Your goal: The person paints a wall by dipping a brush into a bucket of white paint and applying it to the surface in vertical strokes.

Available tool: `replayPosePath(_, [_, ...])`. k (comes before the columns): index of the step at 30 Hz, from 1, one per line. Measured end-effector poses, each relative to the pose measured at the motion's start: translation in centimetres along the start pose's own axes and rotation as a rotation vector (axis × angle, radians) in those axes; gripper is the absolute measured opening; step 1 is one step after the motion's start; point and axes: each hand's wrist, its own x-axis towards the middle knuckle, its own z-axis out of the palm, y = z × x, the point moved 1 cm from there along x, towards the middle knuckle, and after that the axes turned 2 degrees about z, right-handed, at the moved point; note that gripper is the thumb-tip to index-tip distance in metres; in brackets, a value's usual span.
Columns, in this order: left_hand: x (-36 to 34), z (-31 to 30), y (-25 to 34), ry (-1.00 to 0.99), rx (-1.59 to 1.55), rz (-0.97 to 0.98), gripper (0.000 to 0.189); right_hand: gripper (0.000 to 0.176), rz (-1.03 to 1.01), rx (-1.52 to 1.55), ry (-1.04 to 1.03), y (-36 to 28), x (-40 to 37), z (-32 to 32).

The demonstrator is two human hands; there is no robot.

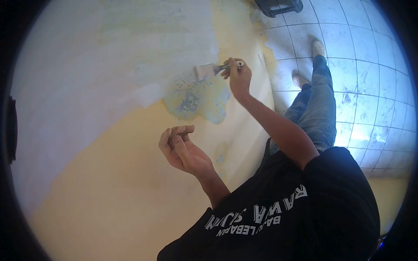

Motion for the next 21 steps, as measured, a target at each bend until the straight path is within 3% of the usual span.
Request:
replayPosePath(6, [-0.7,-0.4,-2.4,-0.020,0.025,0.005,0.027,0.024,-0.062,-0.277,0.178,3.9,4.8,-5.5])
replayPosePath(12, [-1.1,0.6,-0.5,-0.059,0.009,0.029,0.027,0.027,0.018,-0.113,-0.050,0.6,-0.1,-0.1])
replayPosePath(16, [-1.4,1.5,-0.2,-0.063,0.026,0.011,0.027,0.030,0.119,0.124,-0.169,-4.2,-1.0,-0.4])
replayPosePath(19, [-1.5,2.3,1.4,-0.072,0.023,0.034,0.027,0.031,0.041,-0.014,-0.055,-3.6,1.5,-2.3])
replayPosePath(21, [-1.8,0.9,0.1,-0.092,0.023,0.066,0.027,0.028,0.015,-0.126,0.061,1.1,4.3,-4.2])
